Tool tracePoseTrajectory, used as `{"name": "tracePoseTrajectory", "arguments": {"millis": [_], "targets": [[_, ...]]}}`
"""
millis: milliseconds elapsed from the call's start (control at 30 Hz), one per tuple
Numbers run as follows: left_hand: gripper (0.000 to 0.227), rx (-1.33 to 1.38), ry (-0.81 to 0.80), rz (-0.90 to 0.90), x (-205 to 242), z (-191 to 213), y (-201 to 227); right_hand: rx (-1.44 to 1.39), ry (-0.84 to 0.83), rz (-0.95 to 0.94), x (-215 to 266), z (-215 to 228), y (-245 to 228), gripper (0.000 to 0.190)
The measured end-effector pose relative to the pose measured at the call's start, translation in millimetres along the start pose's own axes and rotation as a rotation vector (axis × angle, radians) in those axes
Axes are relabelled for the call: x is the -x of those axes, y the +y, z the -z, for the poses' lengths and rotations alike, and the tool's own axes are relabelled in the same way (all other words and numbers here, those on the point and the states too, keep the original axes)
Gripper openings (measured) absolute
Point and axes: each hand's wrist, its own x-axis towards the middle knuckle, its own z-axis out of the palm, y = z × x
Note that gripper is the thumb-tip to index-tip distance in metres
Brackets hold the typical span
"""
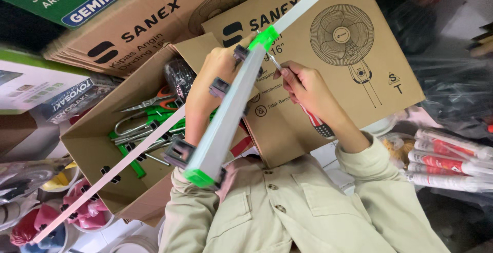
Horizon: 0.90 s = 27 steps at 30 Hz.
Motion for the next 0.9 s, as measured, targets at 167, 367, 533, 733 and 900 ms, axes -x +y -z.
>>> {"name": "tracePoseTrajectory", "arguments": {"millis": [167,367,533,733,900], "targets": [[0.018,-0.172,0.062,-0.077,6,-19,-39,0.04,0.016,0.001,-2,0,-5,0.029],[0.014,-0.29,0.201,-0.131,19,-23,-42,-0.165,-0.064,-0.046,-7,3,-2,0.03],[0.017,-0.161,0.13,0.025,22,-11,-4,-0.373,-0.162,-0.111,-11,5,4,0.031],[0.022,0.009,0.042,0.173,16,-3,21,-0.305,-0.083,-0.045,-10,-7,10,0.03],[0.027,-0.15,0.126,-0.153,7,-20,-25,-0.259,-0.077,-0.036,4,0,21,0.03]]}}
